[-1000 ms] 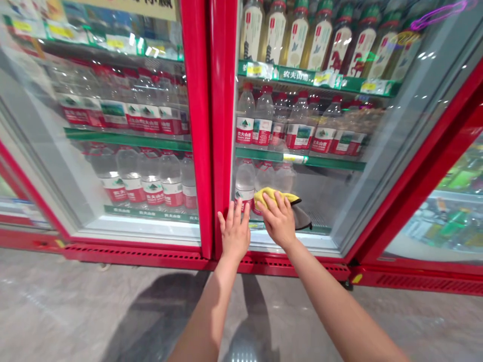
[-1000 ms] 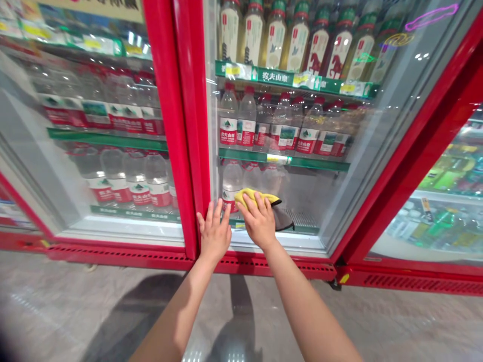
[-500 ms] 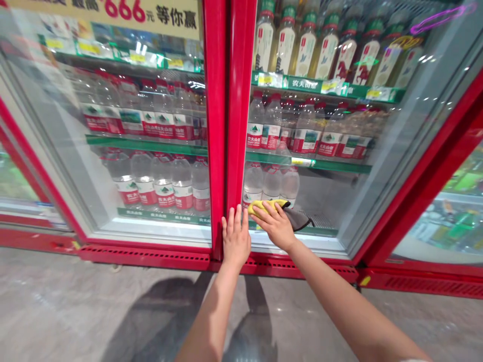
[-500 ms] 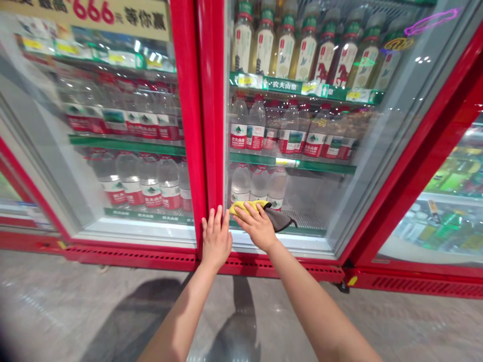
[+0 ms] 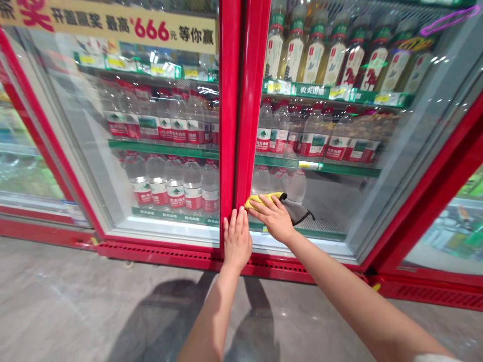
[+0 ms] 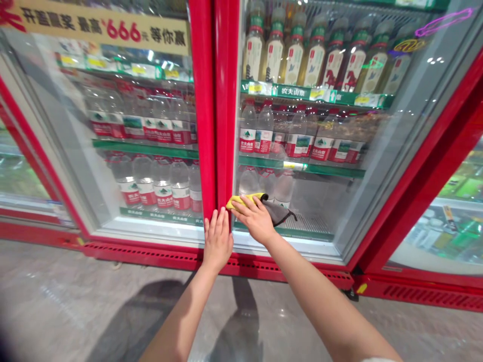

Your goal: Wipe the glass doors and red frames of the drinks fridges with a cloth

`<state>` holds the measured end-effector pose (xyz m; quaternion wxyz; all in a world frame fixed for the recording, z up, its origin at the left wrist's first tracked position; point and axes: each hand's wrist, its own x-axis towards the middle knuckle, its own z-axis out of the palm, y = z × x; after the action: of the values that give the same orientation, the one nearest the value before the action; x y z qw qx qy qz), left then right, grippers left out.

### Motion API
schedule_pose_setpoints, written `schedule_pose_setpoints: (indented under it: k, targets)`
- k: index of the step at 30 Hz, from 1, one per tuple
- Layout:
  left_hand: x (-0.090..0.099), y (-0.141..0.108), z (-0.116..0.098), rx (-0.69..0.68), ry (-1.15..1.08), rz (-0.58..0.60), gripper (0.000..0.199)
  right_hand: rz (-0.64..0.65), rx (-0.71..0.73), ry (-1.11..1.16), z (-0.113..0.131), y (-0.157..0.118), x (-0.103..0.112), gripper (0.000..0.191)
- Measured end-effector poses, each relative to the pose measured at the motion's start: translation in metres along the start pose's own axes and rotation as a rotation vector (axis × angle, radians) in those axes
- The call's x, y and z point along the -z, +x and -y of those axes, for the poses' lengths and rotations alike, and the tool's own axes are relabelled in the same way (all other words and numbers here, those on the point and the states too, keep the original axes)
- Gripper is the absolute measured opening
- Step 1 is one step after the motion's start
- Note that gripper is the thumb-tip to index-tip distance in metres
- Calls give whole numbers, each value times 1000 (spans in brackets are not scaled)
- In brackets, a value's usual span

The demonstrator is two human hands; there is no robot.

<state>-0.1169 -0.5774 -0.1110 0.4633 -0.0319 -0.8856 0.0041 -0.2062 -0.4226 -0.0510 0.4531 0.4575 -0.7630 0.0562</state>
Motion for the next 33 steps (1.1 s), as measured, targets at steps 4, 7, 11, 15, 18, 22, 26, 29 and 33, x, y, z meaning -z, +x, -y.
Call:
schedule_pose_setpoints:
  k: [4, 7, 11, 15, 18, 22, 26, 29, 33]
  targets:
    - [4, -1, 5, 0, 4, 0, 82, -120, -163, -32, -4, 32, 13, 52]
    - [6, -1, 7, -2, 13, 1, 82, -147, -174, -41, 0, 40, 8, 51]
    - [8, -1, 9, -2, 13, 17, 83, -45, 49, 4, 3, 10, -6, 40]
    - [12, -1, 11, 16, 33, -13, 78, -128, 130, 73, -1, -2, 0, 38]
    - [15, -1, 13, 21, 38, -41, 72, -288, 111, 95, -4, 23, 14, 39]
    - [18, 0, 13, 38, 41, -43, 71, -278, 80, 62, 0, 54, 16, 44]
    - [17, -2, 13, 67, 57, -65, 75, -132, 71, 22, 14, 30, -11, 48]
    - [18, -4, 15, 68, 64, -73, 78, -55, 142, 7, 23, 0, -28, 48]
    - [23, -3, 17, 58, 66, -71, 80, -47, 169, 0, 15, 10, -18, 43]
